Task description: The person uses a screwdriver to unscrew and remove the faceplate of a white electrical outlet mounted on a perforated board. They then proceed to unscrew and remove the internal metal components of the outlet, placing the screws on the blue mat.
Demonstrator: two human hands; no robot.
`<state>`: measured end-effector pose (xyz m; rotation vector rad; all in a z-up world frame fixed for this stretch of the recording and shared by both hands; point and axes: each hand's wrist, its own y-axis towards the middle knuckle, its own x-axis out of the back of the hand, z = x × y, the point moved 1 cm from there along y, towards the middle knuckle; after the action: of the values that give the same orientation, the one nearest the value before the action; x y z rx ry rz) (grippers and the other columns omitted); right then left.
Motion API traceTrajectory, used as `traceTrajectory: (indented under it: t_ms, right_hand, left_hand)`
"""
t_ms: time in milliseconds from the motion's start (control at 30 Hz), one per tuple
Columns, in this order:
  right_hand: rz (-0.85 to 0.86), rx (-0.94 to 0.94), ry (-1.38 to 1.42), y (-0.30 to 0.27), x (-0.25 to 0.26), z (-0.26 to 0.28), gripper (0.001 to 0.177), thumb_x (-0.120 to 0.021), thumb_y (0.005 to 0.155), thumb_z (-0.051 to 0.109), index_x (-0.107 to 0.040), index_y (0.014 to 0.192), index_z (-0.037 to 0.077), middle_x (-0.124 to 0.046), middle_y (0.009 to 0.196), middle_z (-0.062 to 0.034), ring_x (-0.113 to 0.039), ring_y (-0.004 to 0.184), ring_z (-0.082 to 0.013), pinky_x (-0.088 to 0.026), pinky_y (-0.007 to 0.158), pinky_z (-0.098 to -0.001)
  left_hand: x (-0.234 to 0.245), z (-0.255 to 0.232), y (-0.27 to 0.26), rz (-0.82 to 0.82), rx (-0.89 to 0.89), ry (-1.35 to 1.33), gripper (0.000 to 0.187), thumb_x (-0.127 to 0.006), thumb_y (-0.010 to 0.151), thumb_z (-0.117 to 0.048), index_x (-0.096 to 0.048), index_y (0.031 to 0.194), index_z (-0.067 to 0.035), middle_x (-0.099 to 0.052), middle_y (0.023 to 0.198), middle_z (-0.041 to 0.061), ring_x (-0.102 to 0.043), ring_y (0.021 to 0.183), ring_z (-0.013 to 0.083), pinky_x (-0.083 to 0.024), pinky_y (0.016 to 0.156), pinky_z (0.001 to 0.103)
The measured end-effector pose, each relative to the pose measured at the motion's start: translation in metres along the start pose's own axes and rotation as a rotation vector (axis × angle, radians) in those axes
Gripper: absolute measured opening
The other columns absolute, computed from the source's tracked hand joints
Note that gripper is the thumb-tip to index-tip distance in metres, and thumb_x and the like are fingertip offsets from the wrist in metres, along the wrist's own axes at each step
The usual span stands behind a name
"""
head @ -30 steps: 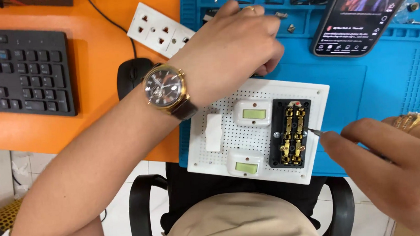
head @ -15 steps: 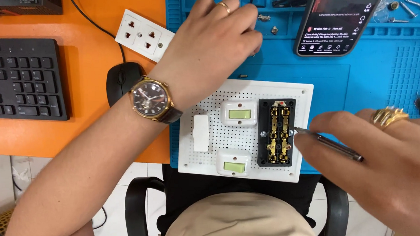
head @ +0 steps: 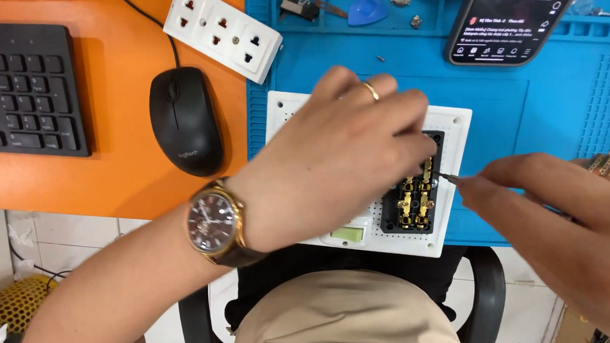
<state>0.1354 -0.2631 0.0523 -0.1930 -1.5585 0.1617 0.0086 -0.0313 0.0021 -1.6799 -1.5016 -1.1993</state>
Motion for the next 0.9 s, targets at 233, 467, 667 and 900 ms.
traceTrajectory:
  t_ms: [233,467,667,900]
  right_hand:
    - [0.005,-0.099,0.168,-0.009,0.004,-0.001,0.042,-0.057,0.096,0.025,-0.067,0.137,0.030,-0.070,0.136,0.0035,-0.074,0.084,-0.0237,-0.059,0.087,-0.0461]
    - [-0.040,-0.786,0.889,-0.075,-0.160,-0.085,0.047,-0.070,0.087,0.007,-0.070,0.133,0.003,-0.067,0.136,-0.0194,-0.070,0.113,-0.0355,-0.057,0.098,-0.0464]
    - [0.113,-0.816,0.907,-0.271,-0.309,-0.156,0.066,-0.073,0.090,0.009,-0.050,0.153,0.004,-0.067,0.129,-0.0191,-0.077,0.089,-0.0328,-0.065,0.081,-0.0420]
    - [-0.385,-0.914,0.765,-0.193,-0.249,-0.081,0.053,-0.037,0.140,0.035,-0.058,0.106,0.000,-0.056,0.108,-0.0176,-0.060,0.102,-0.0327,-0.049,0.105,-0.0498]
  left_hand:
    - [-0.021,-0.007,0.007,-0.073,-0.023,0.029,0.023,-0.077,0.086,0.002,-0.071,0.082,-0.020,-0.055,0.090,-0.001,-0.060,0.097,0.0313,-0.040,0.085,0.051]
    - [-0.023,-0.010,0.013,-0.030,-0.108,0.071,0.026,-0.077,0.081,0.007,-0.067,0.083,-0.016,-0.057,0.091,0.002,-0.060,0.096,0.0330,-0.041,0.079,0.048]
    - [-0.020,-0.023,0.007,-0.319,-0.195,0.561,0.028,-0.051,0.113,-0.022,-0.055,0.085,-0.027,-0.046,0.093,-0.008,-0.045,0.088,0.0130,-0.040,0.081,0.028]
    - [0.000,-0.007,0.014,-0.281,-0.127,0.473,0.007,-0.062,0.114,-0.022,-0.065,0.107,-0.021,-0.060,0.122,-0.001,-0.053,0.102,0.0178,-0.047,0.085,0.034]
